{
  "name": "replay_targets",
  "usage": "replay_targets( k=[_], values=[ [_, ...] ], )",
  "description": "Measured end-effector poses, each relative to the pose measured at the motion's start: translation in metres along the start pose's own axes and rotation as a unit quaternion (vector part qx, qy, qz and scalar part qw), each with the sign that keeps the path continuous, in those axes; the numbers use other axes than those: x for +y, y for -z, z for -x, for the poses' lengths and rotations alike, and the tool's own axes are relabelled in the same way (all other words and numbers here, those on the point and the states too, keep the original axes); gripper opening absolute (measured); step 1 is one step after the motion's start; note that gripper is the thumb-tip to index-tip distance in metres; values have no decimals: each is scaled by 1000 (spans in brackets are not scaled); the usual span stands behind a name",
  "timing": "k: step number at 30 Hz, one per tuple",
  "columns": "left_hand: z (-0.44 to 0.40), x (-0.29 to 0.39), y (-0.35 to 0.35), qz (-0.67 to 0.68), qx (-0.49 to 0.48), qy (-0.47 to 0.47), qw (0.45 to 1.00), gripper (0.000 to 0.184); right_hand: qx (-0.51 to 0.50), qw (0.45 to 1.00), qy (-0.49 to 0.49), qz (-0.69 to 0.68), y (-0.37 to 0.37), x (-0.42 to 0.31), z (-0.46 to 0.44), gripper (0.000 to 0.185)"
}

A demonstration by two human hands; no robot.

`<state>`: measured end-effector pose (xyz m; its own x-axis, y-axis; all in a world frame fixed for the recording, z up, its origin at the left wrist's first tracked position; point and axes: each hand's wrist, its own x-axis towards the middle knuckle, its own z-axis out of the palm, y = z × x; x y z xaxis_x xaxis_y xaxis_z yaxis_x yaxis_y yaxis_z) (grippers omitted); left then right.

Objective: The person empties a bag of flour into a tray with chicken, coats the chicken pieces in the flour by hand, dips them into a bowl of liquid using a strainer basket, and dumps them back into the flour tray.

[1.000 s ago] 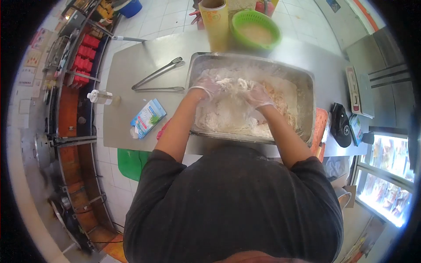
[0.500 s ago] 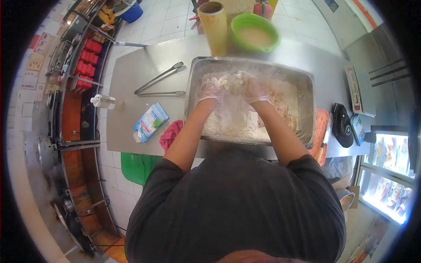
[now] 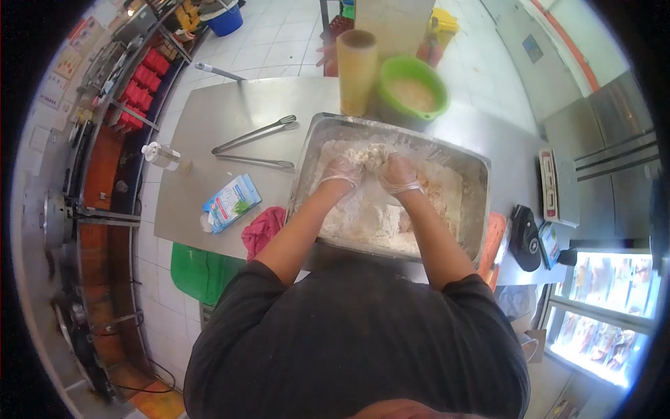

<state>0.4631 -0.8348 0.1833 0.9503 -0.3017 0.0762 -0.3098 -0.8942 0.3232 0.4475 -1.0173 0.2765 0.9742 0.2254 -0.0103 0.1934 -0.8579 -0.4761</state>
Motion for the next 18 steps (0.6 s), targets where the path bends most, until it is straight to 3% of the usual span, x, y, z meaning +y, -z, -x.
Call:
replay_targets(
  k=[2,5,6,7,8,9,11,13,15,17,18],
  values=[
    [-6,-8,-11,39,-1,60,997,39,158,974,65,-147,5,-2,1,28],
    [-4,-13,-15,113,100,75,986,38,96,990,15,-98,17,-15,3,28],
    [-1,2,17,150,14,72,986,39,90,991,16,-96,9,-9,0,28],
    [0,8,30,185,-71,67,978,41,16,999,14,-33,5,-5,-8,28],
    [3,8,29,188,-68,70,977,41,-56,998,11,31,1,0,-15,28],
    [6,8,34,157,-58,56,984,43,-58,998,14,34,0,7,-17,28],
    [12,-1,32,129,-45,43,990,46,126,974,117,-148,24,-6,-18,23],
    [25,-14,25,16,46,-22,999,43,103,964,166,-181,43,10,-35,20],
    [34,-17,31,33,39,0,999,44,7,908,49,-417,86,0,-42,21],
    [38,-3,64,48,34,18,998,44,99,940,44,-324,107,21,-72,23],
    [40,16,101,120,-59,128,983,46,100,940,46,-322,117,24,-84,23]
  ],
)
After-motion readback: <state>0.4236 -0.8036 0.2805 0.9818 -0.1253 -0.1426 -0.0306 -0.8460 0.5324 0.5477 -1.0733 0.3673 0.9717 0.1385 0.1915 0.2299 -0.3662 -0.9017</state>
